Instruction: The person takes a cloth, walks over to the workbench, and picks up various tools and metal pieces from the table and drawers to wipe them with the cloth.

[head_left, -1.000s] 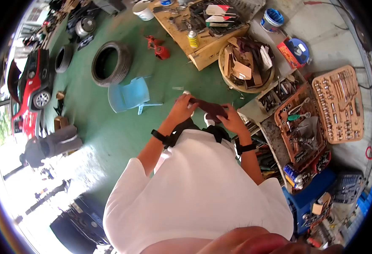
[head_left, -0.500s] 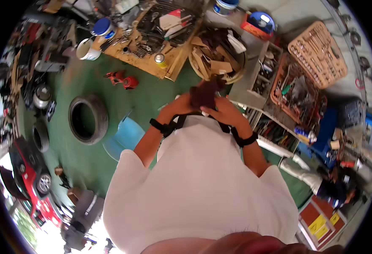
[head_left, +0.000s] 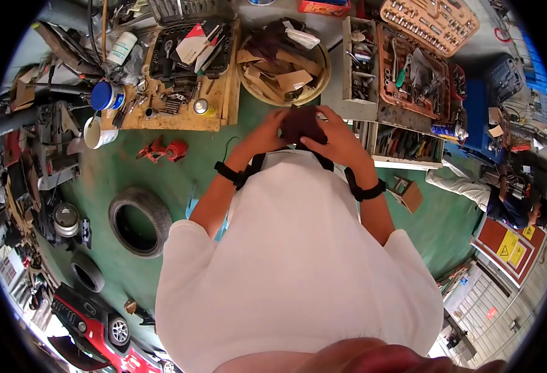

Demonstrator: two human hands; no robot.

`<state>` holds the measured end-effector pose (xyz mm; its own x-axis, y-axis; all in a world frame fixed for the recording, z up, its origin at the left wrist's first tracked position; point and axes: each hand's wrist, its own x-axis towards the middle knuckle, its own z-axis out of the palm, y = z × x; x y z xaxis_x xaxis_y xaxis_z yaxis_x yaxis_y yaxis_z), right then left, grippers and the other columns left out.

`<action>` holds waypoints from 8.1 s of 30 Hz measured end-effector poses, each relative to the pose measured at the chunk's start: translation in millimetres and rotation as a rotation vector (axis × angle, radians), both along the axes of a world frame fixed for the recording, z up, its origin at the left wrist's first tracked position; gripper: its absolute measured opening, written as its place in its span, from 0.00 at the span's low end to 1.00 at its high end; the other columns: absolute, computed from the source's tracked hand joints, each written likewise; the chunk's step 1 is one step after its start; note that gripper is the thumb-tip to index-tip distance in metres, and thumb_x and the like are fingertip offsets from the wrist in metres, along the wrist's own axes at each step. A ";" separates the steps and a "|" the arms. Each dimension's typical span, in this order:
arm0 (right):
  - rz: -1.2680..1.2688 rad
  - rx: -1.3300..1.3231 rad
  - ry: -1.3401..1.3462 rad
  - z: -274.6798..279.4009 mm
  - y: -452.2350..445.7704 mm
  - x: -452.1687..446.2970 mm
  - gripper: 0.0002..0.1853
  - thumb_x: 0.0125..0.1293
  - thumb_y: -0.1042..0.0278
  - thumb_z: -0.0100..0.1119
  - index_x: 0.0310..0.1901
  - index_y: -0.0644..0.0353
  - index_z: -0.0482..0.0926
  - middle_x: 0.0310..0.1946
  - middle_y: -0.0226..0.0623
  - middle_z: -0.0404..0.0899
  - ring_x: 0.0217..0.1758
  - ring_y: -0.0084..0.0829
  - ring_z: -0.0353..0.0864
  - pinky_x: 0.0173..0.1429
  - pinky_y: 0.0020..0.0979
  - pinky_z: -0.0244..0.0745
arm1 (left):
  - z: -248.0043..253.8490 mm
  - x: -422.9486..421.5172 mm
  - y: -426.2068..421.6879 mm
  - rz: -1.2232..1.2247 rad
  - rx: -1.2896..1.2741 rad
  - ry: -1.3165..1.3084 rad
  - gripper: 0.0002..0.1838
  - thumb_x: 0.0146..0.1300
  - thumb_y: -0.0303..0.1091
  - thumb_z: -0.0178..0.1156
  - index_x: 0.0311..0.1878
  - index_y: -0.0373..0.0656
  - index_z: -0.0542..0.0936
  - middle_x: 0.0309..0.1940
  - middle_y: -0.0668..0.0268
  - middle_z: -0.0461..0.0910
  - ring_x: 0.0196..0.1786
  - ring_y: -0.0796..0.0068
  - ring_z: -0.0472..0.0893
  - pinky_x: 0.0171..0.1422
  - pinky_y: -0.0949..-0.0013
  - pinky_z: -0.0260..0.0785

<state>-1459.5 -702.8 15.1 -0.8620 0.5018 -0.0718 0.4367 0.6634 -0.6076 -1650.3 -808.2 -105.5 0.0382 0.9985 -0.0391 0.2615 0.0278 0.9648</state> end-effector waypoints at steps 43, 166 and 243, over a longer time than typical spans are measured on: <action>-1.062 -0.463 0.148 -95.1 103.8 265.6 0.27 0.56 0.69 0.65 0.58 0.69 0.75 0.48 0.57 0.82 0.51 0.50 0.83 0.56 0.39 0.77 | -121.5 86.1 398.9 -0.230 -0.010 0.572 0.11 0.60 0.39 0.69 0.39 0.42 0.87 0.34 0.54 0.86 0.38 0.54 0.85 0.44 0.55 0.76; -1.064 -0.223 0.526 32.7 -23.7 337.7 0.27 0.48 0.69 0.80 0.48 0.62 0.76 0.37 0.40 0.82 0.39 0.30 0.81 0.47 0.32 0.78 | 154.0 308.5 188.8 -1.127 0.161 0.317 0.12 0.68 0.39 0.59 0.37 0.39 0.82 0.34 0.51 0.81 0.40 0.47 0.80 0.44 0.52 0.71; -1.092 0.072 0.261 99.7 16.4 320.1 0.19 0.53 0.64 0.78 0.41 0.61 0.79 0.24 0.41 0.83 0.27 0.36 0.85 0.33 0.30 0.78 | 204.4 270.5 215.9 -0.716 0.132 -0.074 0.11 0.62 0.37 0.71 0.42 0.41 0.87 0.35 0.68 0.88 0.33 0.80 0.82 0.33 0.75 0.69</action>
